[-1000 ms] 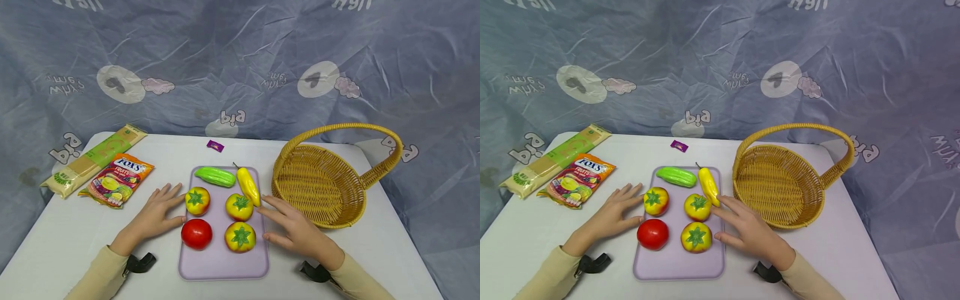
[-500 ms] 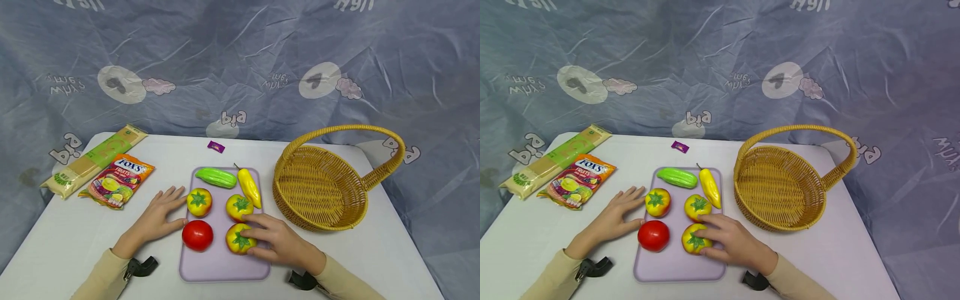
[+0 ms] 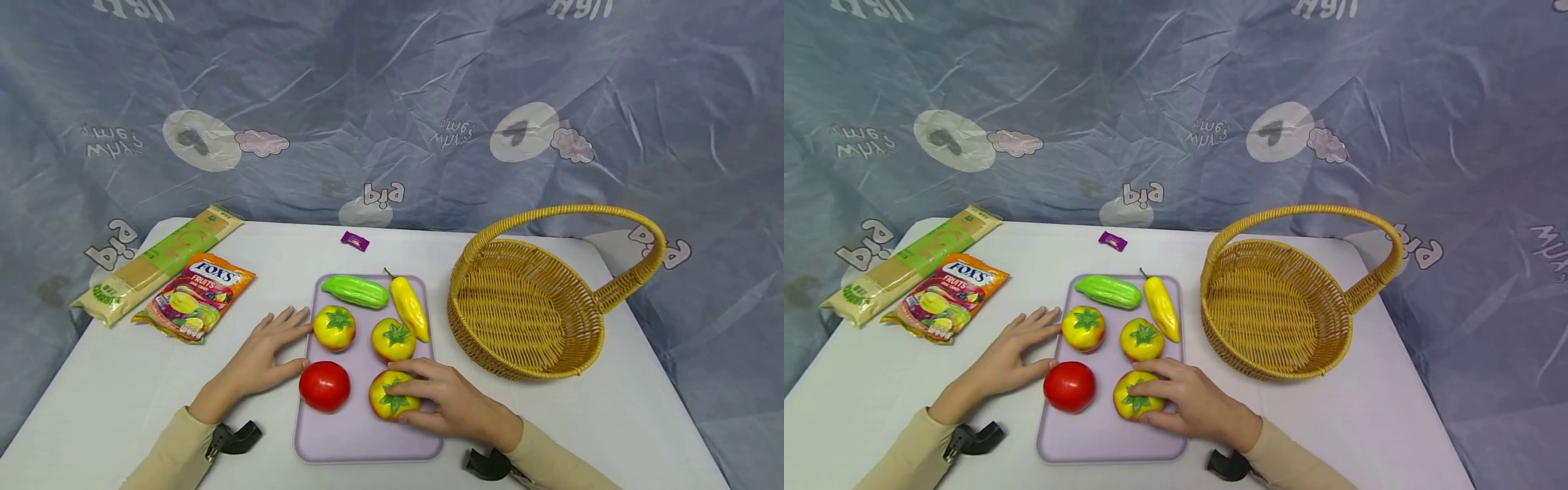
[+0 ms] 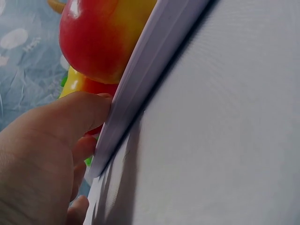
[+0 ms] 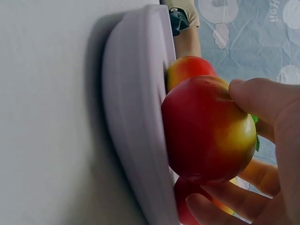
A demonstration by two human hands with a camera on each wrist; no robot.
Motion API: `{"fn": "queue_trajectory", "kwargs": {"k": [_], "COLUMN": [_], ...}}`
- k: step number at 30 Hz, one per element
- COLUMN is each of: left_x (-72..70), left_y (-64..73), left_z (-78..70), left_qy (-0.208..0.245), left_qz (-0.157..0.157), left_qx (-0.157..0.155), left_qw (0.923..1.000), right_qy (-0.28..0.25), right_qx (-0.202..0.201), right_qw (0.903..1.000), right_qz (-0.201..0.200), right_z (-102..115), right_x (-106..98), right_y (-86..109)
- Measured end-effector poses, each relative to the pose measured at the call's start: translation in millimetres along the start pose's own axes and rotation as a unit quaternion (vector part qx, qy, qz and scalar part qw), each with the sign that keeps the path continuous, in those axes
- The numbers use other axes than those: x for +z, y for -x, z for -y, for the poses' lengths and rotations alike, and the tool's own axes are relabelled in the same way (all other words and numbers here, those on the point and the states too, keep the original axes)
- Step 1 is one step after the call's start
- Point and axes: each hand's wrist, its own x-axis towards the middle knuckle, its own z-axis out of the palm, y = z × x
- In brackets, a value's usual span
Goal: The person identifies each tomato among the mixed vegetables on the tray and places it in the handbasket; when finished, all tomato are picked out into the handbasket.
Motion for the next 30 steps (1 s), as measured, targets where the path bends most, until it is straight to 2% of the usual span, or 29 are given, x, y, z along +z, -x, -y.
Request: {"fn": "queue_trajectory", "kwargs": {"k": [7, 16, 30], "left_x": [-0.1, 1.8, 3.7], "left_y": [-0.7, -0.4, 0.2], "left_z": [-2.8, -2.7, -0.1], "left_qy": [0.015, 0.020, 0.027], "left_qz": [0.006, 0.003, 0.001], "left_qx": [0.007, 0.007, 0.004], "left_qw": [0.9998, 0.9998, 0.9996], "right_qy": [-0.031, -0.086, -0.093], "right_qx": [0.010, 0.041, 0.056], "right_qw": [0.9995, 0.9955, 0.9940], "right_qz": [0.000, 0.006, 0.015], "right_z": [0, 0, -1], "right_x": [4, 9, 12], "right_y": [0.6, 4.4, 6.0]}}
